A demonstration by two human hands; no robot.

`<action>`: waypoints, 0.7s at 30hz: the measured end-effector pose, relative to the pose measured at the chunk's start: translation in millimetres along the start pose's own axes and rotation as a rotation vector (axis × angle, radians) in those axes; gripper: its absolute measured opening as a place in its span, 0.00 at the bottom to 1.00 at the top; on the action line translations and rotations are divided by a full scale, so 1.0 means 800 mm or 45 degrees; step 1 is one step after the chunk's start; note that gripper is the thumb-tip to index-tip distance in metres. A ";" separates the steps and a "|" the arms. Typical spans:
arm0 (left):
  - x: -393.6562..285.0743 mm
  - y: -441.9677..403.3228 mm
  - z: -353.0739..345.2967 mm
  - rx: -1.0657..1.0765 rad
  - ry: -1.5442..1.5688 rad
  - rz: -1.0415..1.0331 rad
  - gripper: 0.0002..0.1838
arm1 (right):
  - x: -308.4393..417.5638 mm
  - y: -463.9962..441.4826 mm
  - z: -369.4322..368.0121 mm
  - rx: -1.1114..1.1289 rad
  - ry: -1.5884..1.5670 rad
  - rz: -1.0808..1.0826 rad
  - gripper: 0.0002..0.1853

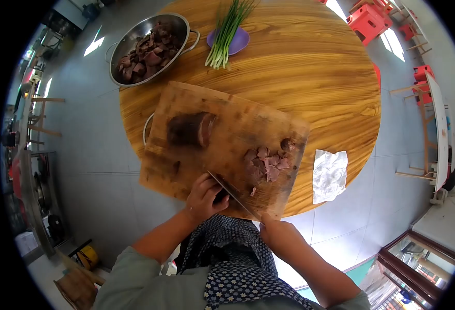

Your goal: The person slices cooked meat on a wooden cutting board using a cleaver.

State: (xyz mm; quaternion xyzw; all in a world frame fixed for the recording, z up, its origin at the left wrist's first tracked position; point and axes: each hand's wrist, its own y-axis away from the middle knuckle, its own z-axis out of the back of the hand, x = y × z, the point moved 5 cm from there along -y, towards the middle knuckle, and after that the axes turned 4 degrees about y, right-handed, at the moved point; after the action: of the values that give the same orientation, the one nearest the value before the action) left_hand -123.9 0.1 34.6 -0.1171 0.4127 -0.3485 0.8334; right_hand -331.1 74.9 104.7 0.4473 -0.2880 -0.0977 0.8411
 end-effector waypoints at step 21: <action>0.008 0.001 0.007 -0.013 0.036 0.002 0.26 | 0.013 -0.002 -0.018 -0.262 0.043 0.214 0.14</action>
State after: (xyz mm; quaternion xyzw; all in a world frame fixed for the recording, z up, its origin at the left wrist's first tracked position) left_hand -116.5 -4.0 34.3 -0.1162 0.4263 -0.3473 0.8271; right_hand -314.0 79.4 101.4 0.3345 -0.2986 -0.0486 0.8925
